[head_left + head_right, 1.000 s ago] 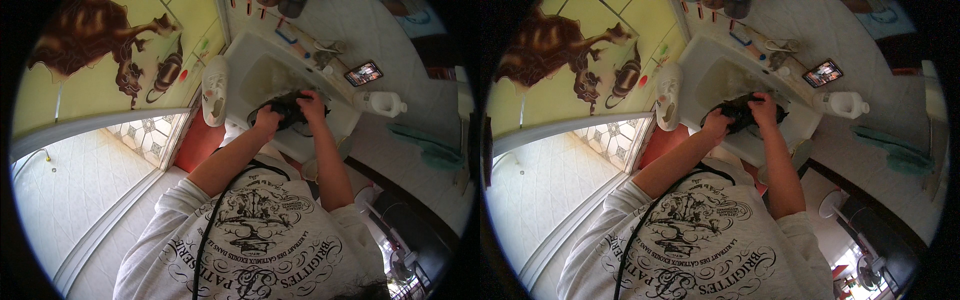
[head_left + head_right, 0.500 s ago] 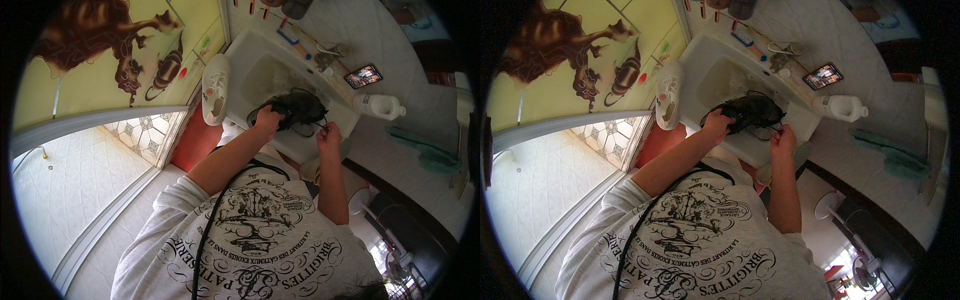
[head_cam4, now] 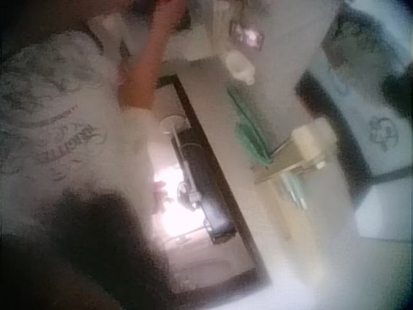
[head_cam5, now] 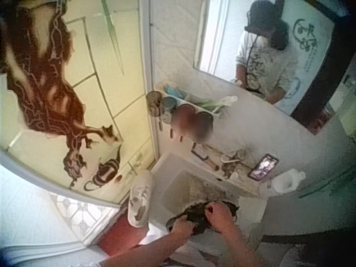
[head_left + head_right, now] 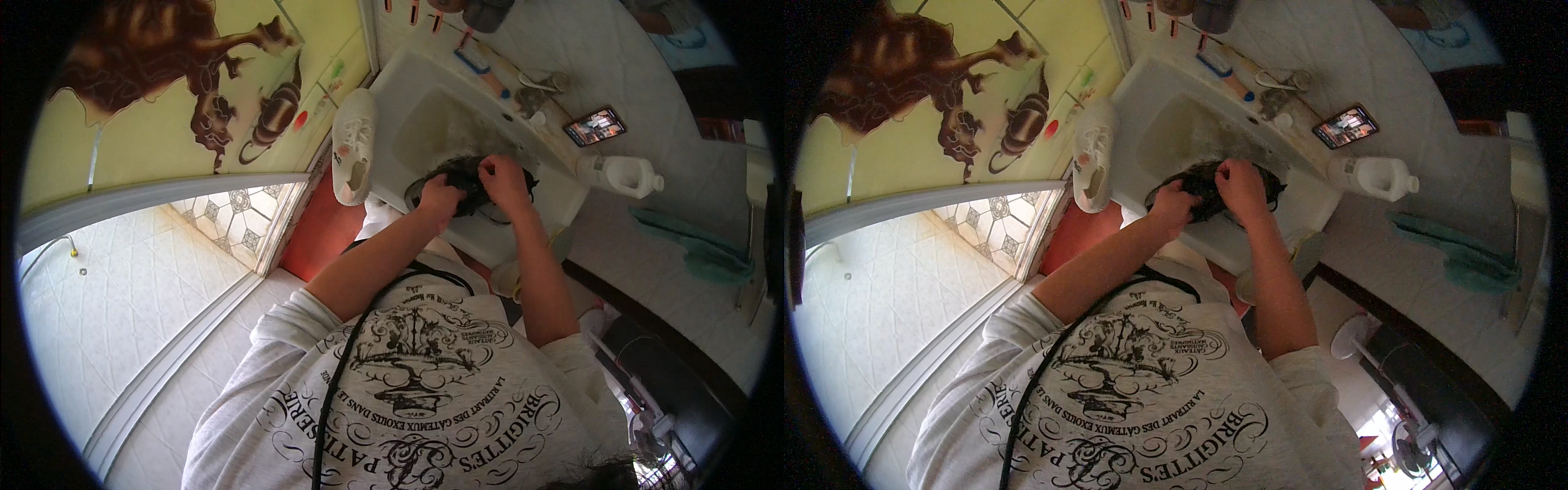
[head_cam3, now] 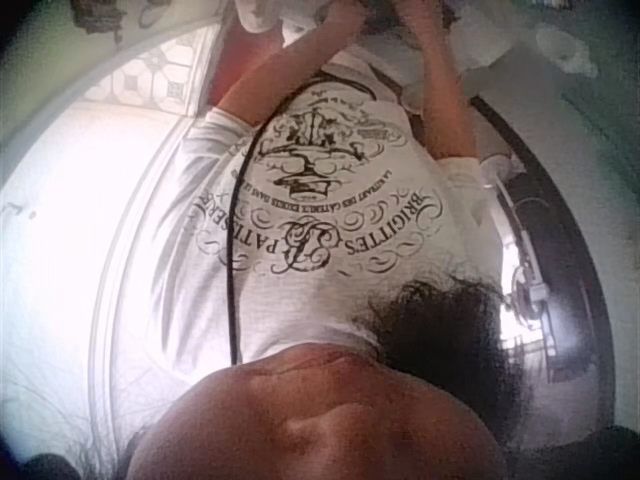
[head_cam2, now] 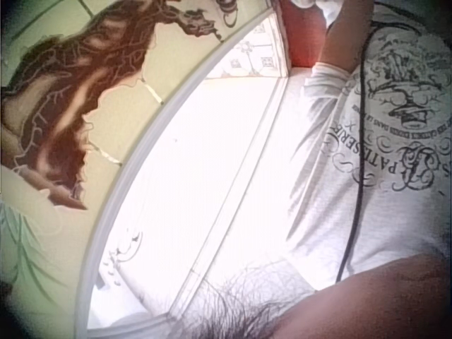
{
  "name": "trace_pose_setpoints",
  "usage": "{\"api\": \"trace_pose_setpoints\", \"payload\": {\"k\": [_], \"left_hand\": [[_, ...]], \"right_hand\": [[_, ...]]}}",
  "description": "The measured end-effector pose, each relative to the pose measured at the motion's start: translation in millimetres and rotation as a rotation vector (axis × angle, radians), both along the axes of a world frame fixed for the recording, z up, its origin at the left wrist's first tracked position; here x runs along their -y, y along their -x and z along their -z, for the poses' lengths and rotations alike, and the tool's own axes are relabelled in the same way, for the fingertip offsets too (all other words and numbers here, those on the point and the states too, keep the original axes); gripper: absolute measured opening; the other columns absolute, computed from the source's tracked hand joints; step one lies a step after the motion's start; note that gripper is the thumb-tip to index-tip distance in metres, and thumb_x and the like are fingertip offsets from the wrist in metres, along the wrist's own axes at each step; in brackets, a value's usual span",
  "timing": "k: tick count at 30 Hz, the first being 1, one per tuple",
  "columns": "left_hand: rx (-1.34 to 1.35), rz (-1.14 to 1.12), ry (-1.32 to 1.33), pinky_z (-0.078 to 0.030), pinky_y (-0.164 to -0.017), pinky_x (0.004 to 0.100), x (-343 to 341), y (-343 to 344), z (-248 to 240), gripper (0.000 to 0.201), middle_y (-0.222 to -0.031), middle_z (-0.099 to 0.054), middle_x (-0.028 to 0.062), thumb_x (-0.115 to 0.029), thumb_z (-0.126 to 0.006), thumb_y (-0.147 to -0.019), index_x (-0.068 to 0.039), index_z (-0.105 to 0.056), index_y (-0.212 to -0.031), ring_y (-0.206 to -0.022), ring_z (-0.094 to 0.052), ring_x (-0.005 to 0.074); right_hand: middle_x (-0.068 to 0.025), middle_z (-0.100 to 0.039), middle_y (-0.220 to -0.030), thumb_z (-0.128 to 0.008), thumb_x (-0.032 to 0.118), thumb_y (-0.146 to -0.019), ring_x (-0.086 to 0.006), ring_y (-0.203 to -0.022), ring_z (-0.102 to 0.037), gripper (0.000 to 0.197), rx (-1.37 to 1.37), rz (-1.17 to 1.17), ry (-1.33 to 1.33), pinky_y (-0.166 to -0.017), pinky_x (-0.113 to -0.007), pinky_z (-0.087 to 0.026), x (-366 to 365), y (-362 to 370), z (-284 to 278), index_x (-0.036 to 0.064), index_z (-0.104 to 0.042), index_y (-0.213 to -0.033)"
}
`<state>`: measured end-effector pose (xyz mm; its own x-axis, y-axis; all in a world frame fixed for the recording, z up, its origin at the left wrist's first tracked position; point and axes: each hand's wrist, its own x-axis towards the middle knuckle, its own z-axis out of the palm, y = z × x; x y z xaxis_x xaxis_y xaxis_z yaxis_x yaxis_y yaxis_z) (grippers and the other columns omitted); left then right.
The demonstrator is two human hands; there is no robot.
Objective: The person stands at a sink and scrubs a pair of black shoes using a brush and water. They scrub the exterior surfaces and the interior of the shoes, rinsing them in the sink basin.
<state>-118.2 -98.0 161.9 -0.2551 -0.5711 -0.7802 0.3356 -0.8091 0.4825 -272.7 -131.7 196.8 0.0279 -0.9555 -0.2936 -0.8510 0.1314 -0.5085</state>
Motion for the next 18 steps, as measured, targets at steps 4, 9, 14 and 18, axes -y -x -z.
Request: {"api": "trace_pose_setpoints", "payload": {"k": [4, 9, 14, 18], "left_hand": [[0.013, 0.022, 0.010, -0.043, -0.060, 0.0315, -4.1, -1.5, 6.2, 0.033, -0.098, -0.058, 0.0091, 0.005, -0.056, -0.081, -0.002, -0.054, -0.113, -0.077, -0.054, 0.0185], [0.069, 0.000, 0.024, -0.042, -0.058, 0.0316, -7.3, 4.0, 14.9, 0.033, -0.094, -0.059, 0.0094, 0.006, -0.055, -0.080, -0.001, -0.054, -0.112, -0.075, -0.055, 0.0190], [-0.016, -0.020, 0.065, -0.044, -0.063, 0.0318, -7.4, 3.9, 18.8, 0.039, -0.100, -0.059, 0.0105, 0.004, -0.055, -0.080, -0.001, -0.052, -0.119, -0.081, -0.056, 0.0199], [0.033, 0.100, -0.031, -0.047, -0.074, 0.0309, -1.7, -2.1, 5.7, 0.050, -0.111, -0.060, 0.0111, 0.001, -0.056, -0.082, -0.002, -0.047, -0.131, -0.092, -0.057, 0.0209]], "right_hand": [[-0.0196, -0.065, -0.087, -0.069, 0.011, -0.076, -0.0359, -0.084, -0.063, 0.015, -0.053, -0.107, -0.132, -0.073, -0.044, -0.050, 8.9, 1.8, -5.8, 0.0000, -0.066, -0.086], [-0.0182, -0.065, -0.086, -0.071, 0.013, -0.074, -0.0333, -0.082, -0.064, 0.020, -0.056, -0.123, -0.169, -0.071, -0.042, -0.050, 10.8, 8.1, -1.3, 0.0006, -0.064, -0.089], [-0.0101, -0.063, -0.084, -0.067, 0.011, -0.078, -0.0211, -0.073, -0.060, 0.017, 0.393, 0.309, -0.247, -0.065, -0.034, -0.048, 6.7, 37.5, 30.3, 0.0023, -0.063, -0.092], [-0.0051, -0.059, -0.079, -0.062, 0.009, -0.082, -0.0131, -0.064, -0.051, 0.017, 0.948, 0.806, -0.290, -0.057, -0.028, -0.043, -2.9, 41.2, 39.3, 0.0003, -0.064, -0.097]]}}
